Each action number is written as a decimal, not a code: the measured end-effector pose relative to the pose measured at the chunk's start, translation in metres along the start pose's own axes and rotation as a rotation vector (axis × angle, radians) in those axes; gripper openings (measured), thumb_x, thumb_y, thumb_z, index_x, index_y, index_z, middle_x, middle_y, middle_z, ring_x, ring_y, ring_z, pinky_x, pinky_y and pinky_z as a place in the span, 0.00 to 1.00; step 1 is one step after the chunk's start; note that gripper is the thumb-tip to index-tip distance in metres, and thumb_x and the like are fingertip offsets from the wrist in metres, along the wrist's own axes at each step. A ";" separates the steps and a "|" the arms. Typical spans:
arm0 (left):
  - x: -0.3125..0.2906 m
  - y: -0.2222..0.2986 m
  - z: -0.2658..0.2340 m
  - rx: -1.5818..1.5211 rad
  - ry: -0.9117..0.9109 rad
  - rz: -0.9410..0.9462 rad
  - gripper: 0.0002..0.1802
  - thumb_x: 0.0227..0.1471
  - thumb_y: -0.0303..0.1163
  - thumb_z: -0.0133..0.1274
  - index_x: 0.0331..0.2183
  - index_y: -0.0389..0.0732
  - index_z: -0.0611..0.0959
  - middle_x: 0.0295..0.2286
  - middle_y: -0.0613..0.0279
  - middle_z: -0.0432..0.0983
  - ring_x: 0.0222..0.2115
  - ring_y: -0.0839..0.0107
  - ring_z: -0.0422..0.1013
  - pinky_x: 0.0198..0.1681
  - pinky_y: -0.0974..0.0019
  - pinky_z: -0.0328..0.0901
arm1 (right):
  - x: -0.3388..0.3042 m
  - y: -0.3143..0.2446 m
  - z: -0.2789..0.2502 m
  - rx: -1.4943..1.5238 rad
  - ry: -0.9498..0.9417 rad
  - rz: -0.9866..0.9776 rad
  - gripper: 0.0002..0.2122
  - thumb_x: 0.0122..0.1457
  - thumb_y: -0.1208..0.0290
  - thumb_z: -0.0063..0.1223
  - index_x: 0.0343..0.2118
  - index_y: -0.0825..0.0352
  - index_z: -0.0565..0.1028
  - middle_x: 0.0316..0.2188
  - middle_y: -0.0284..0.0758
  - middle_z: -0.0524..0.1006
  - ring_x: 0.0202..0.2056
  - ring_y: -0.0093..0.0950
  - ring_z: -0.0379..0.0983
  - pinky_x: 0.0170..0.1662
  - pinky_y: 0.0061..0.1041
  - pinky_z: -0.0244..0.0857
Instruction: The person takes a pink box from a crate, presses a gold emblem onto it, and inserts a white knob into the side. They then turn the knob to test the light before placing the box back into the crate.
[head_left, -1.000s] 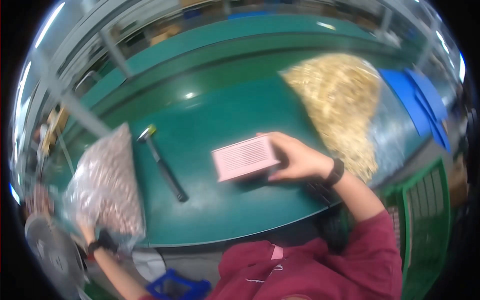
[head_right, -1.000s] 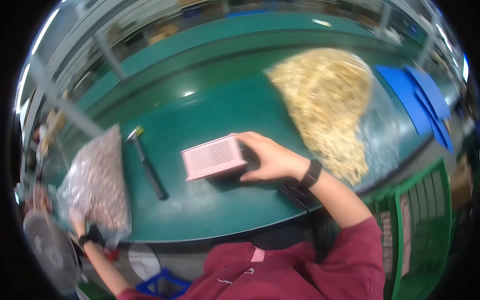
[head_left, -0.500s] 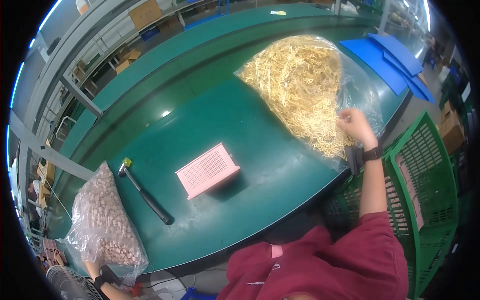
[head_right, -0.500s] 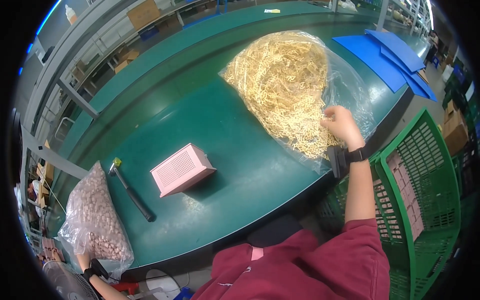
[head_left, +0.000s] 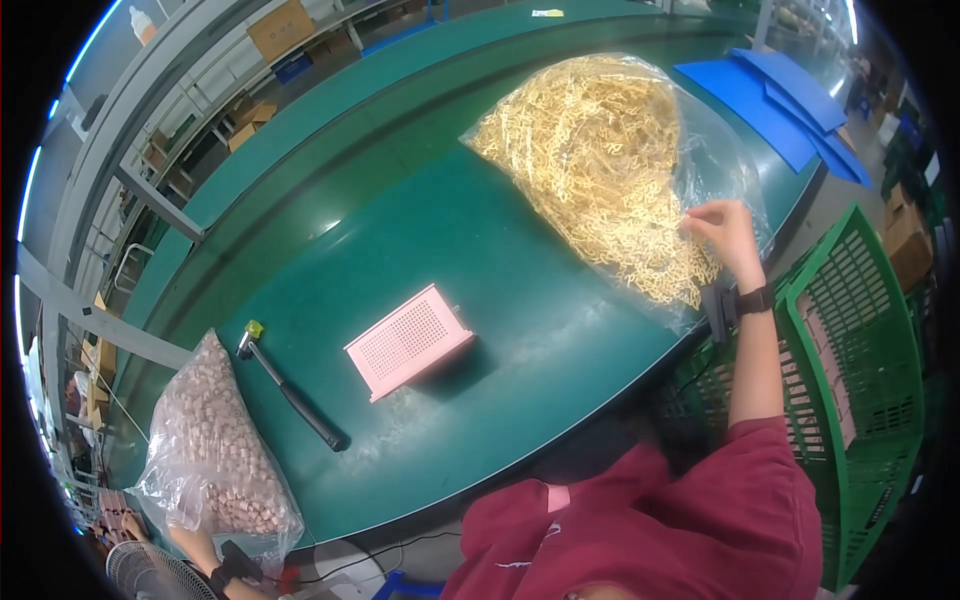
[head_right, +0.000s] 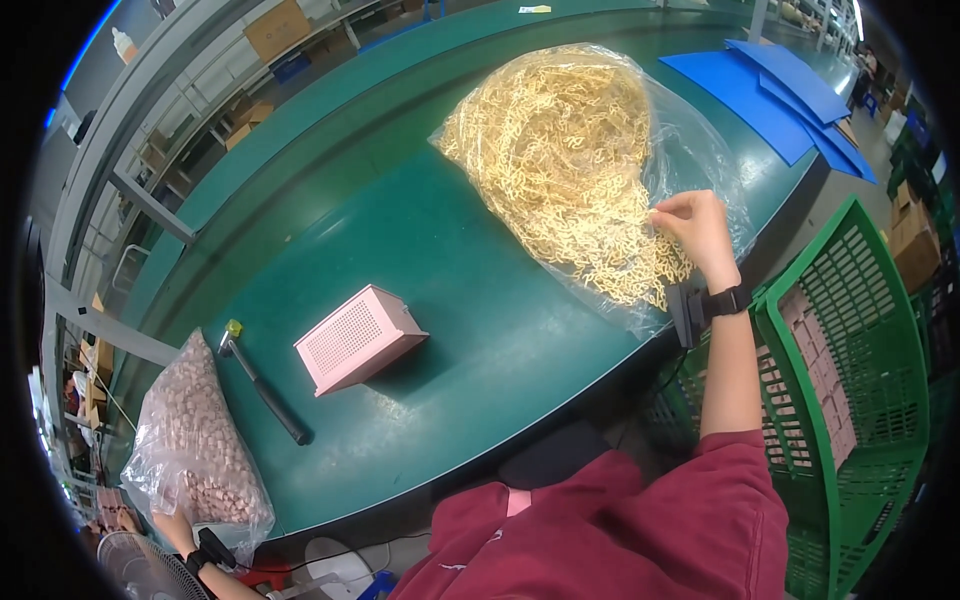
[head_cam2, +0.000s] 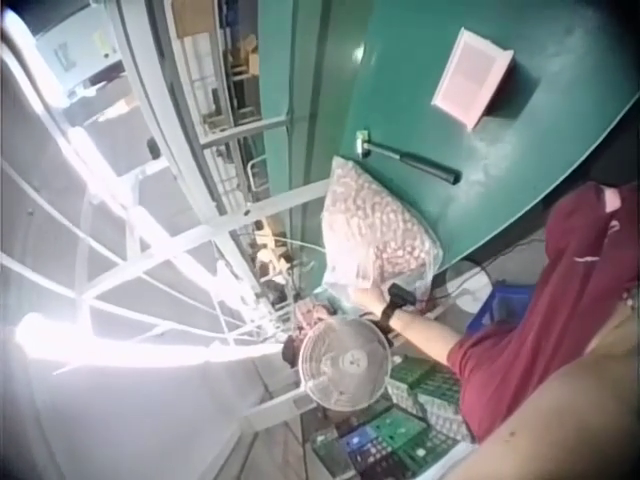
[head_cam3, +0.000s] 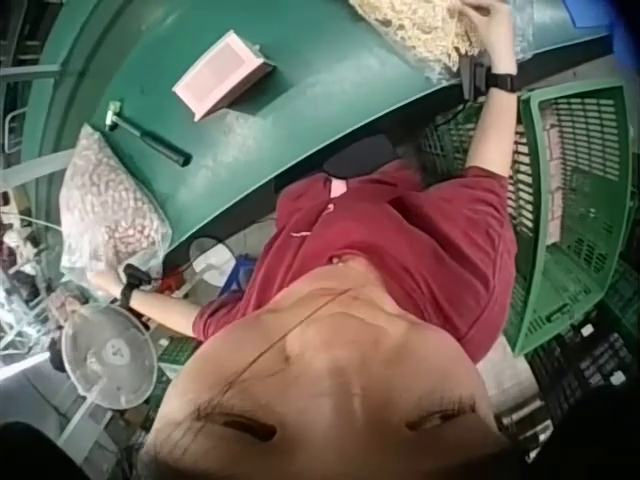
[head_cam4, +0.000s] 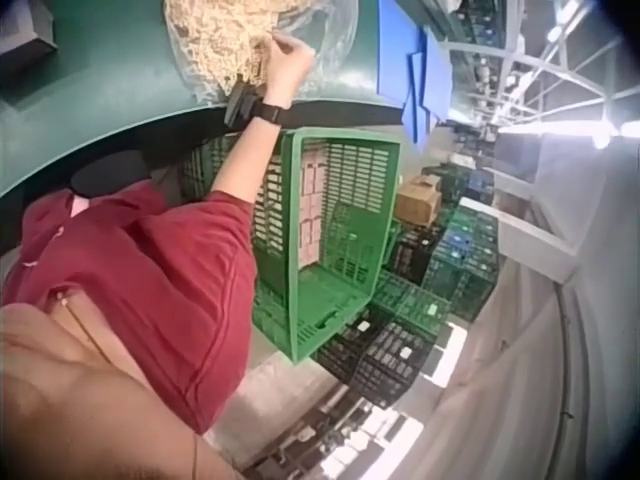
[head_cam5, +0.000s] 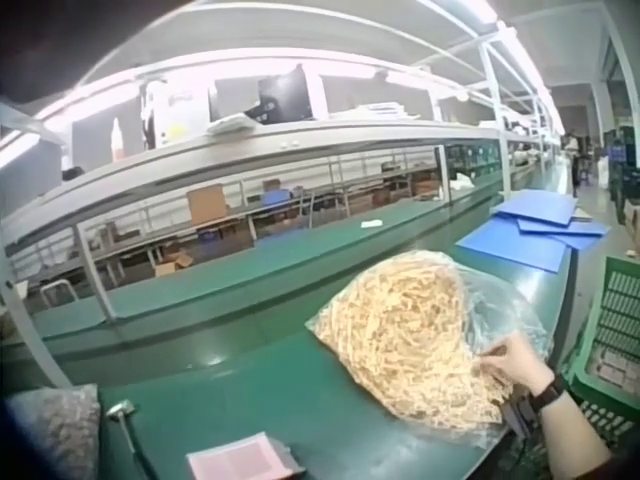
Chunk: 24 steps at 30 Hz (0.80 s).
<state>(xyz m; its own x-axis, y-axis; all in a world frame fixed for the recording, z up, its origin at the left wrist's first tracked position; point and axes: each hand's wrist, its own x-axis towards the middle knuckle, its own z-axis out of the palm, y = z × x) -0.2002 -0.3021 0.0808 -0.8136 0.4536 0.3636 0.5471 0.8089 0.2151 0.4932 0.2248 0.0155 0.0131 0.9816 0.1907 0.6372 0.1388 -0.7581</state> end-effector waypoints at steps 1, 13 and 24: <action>-0.006 0.012 -0.002 -0.002 0.000 0.000 0.19 0.47 0.26 0.51 0.43 0.30 0.74 0.38 0.44 0.74 0.38 0.54 0.71 0.44 0.64 0.62 | 0.002 0.004 -0.001 0.037 -0.005 -0.034 0.09 0.44 0.78 0.60 0.30 0.74 0.78 0.26 0.40 0.79 0.30 0.25 0.76 0.34 0.21 0.69; -0.033 0.046 -0.029 0.156 0.349 0.066 0.20 0.48 0.26 0.50 0.44 0.26 0.71 0.37 0.42 0.73 0.37 0.54 0.71 0.42 0.61 0.63 | -0.004 -0.005 -0.013 -0.004 -0.050 -0.145 0.08 0.46 0.79 0.58 0.31 0.74 0.77 0.28 0.36 0.78 0.31 0.24 0.76 0.36 0.22 0.69; -0.030 0.063 -0.041 0.097 0.244 0.053 0.18 0.49 0.29 0.50 0.42 0.31 0.74 0.37 0.46 0.74 0.37 0.56 0.71 0.42 0.61 0.63 | -0.004 0.011 -0.014 0.416 -0.091 0.118 0.13 0.44 0.74 0.59 0.35 0.72 0.74 0.29 0.35 0.77 0.29 0.24 0.74 0.33 0.21 0.68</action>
<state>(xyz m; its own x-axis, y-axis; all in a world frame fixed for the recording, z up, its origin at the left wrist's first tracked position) -0.1331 -0.2800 0.1203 -0.7067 0.4020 0.5822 0.5565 0.8240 0.1065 0.5106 0.2202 0.0151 -0.0129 0.9989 0.0459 0.2704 0.0477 -0.9616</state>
